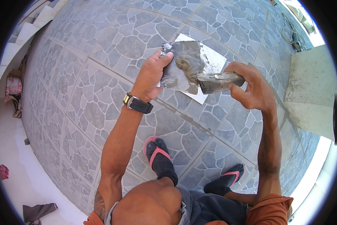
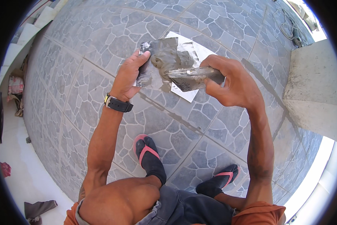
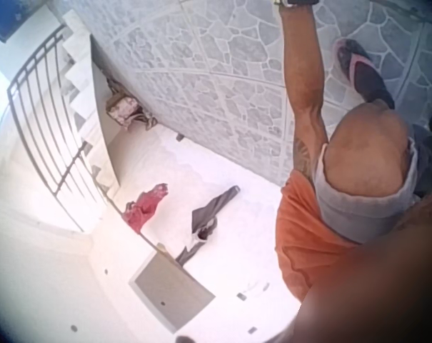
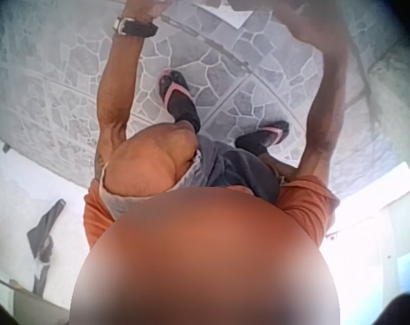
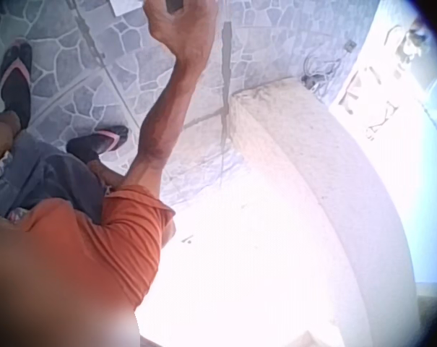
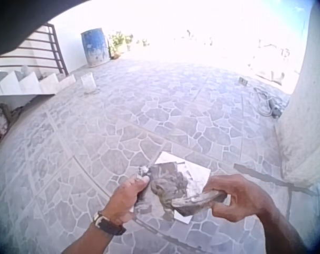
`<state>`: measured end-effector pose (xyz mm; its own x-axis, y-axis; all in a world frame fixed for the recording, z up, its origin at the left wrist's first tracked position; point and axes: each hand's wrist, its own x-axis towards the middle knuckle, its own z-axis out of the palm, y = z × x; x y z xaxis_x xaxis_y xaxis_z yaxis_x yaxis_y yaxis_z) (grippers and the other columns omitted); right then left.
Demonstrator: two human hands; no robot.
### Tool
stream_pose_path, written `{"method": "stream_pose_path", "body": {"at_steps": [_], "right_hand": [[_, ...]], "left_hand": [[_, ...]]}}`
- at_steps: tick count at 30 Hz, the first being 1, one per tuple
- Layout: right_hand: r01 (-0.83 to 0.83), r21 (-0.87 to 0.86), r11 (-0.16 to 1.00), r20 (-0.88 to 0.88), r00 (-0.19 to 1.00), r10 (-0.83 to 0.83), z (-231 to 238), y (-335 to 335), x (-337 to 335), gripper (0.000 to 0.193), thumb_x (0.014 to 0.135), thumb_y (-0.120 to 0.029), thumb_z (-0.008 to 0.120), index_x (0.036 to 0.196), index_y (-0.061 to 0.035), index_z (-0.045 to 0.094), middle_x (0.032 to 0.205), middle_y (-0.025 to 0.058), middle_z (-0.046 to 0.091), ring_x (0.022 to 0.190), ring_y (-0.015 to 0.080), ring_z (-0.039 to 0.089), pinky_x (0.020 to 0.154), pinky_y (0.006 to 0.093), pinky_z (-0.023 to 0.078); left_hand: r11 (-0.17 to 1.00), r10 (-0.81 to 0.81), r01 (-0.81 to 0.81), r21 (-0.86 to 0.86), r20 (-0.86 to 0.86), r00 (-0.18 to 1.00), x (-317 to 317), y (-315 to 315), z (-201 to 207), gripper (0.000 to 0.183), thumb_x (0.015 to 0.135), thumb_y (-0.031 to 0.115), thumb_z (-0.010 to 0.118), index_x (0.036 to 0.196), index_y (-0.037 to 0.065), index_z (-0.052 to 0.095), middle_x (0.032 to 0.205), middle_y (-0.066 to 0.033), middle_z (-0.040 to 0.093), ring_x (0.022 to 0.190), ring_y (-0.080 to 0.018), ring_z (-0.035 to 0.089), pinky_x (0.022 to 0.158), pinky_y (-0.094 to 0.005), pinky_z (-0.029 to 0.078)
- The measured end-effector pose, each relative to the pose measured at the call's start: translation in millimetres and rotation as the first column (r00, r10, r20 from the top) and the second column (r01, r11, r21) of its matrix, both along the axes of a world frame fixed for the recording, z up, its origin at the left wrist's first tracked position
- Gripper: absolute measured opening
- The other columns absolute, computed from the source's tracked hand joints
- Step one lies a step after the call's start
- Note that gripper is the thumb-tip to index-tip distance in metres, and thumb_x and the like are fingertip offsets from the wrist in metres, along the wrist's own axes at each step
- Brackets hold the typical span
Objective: Apply grout or cement to the gaps between floor tiles using putty knives.
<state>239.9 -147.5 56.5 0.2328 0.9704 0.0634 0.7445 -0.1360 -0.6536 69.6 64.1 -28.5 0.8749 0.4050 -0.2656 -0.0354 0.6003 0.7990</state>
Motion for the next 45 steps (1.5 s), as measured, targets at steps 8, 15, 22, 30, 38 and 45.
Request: {"method": "stream_pose_path", "body": {"at_steps": [8, 15, 22, 30, 38, 45], "right_hand": [[0.179, -0.24, 0.954, -0.254, 0.937, -0.24, -7.9, -17.3, 8.8, 0.028, 0.08, -0.019, 0.059, 0.099, 0.0009, 0.062, 0.076, 0.0126, 0.063, 0.065, 0.0177, 0.06, 0.061, 0.0321, 0.046], [0.367, -0.248, 0.897, -0.864, 0.334, -0.376, -27.9, -10.3, -23.7, 0.044, 0.092, -0.018, 0.06, 0.12, 0.0136, 0.052, 0.089, 0.0156, 0.066, 0.065, 0.0174, 0.064, 0.058, 0.0288, 0.052], [0.337, -0.177, 0.925, -0.945, 0.205, -0.256, -30.6, 5.4, -40.2, 0.044, 0.096, -0.014, 0.049, 0.128, 0.0155, 0.041, 0.105, 0.0275, 0.065, 0.081, 0.0236, 0.068, 0.056, 0.0296, 0.05], [0.38, -0.119, 0.917, -0.974, 0.137, -0.183, -25.3, 11.9, -46.5, 0.041, 0.094, -0.01, 0.044, 0.127, 0.0143, 0.042, 0.11, 0.0256, 0.062, 0.089, 0.0247, 0.066, 0.058, 0.0324, 0.05], [0.464, -0.126, 0.877, -0.978, 0.09, -0.188, -27.1, 16.5, -52.4, 0.028, 0.09, -0.007, 0.047, 0.111, 0.012, 0.052, 0.095, 0.0169, 0.061, 0.076, 0.0219, 0.062, 0.059, 0.0343, 0.051], [0.463, -0.123, 0.878, -0.986, 0.046, -0.162, -31.3, 17.8, -52.3, 0.028, 0.09, -0.007, 0.046, 0.11, 0.0114, 0.053, 0.095, 0.0161, 0.06, 0.075, 0.0209, 0.06, 0.058, 0.0341, 0.051]], "left_hand": [[0.956, 0.23, -0.25, 0.154, 0.135, 0.964, 2.3, 1.3, 12.0, 0.026, 0.099, 0.018, 0.052, 0.119, 0.002, 0.054, 0.103, -0.0037, 0.063, 0.086, -0.0108, 0.06, 0.076, -0.0267, 0.051], [0.214, 0.44, -0.572, 0.792, 0.445, 0.78, 4.9, -3.4, 21.8, 0.024, 0.101, 0.02, 0.05, 0.113, 0.0, 0.052, 0.092, -0.0066, 0.062, 0.077, -0.0105, 0.052, 0.069, -0.0253, 0.044], [-0.039, 0.314, -0.602, 0.797, 0.582, 0.75, 0.3, -18.4, 26.0, 0.027, 0.097, 0.013, 0.056, 0.113, -0.008, 0.05, 0.083, -0.0105, 0.066, 0.066, -0.0142, 0.061, 0.057, -0.0258, 0.046], [-0.149, 0.105, -0.558, 0.816, 0.574, 0.812, -2.1, -29.9, 35.3, 0.025, 0.088, 0.004, 0.056, 0.112, 0.001, 0.063, 0.103, -0.0151, 0.071, 0.077, -0.0249, 0.07, 0.066, -0.0305, 0.054], [-0.171, -0.053, -0.434, 0.885, 0.431, 0.901, -6.0, -24.8, 28.9, 0.036, 0.081, 0.0, 0.059, 0.116, 0.003, 0.061, 0.108, -0.0136, 0.07, 0.09, -0.0276, 0.07, 0.074, -0.0335, 0.057], [-0.197, -0.095, -0.389, 0.9, 0.378, 0.921, -7.0, -23.2, 24.3, 0.049, 0.074, -0.006, 0.062, 0.121, 0.005, 0.057, 0.108, -0.0155, 0.069, 0.092, -0.029, 0.07, 0.076, -0.0351, 0.057]]}}
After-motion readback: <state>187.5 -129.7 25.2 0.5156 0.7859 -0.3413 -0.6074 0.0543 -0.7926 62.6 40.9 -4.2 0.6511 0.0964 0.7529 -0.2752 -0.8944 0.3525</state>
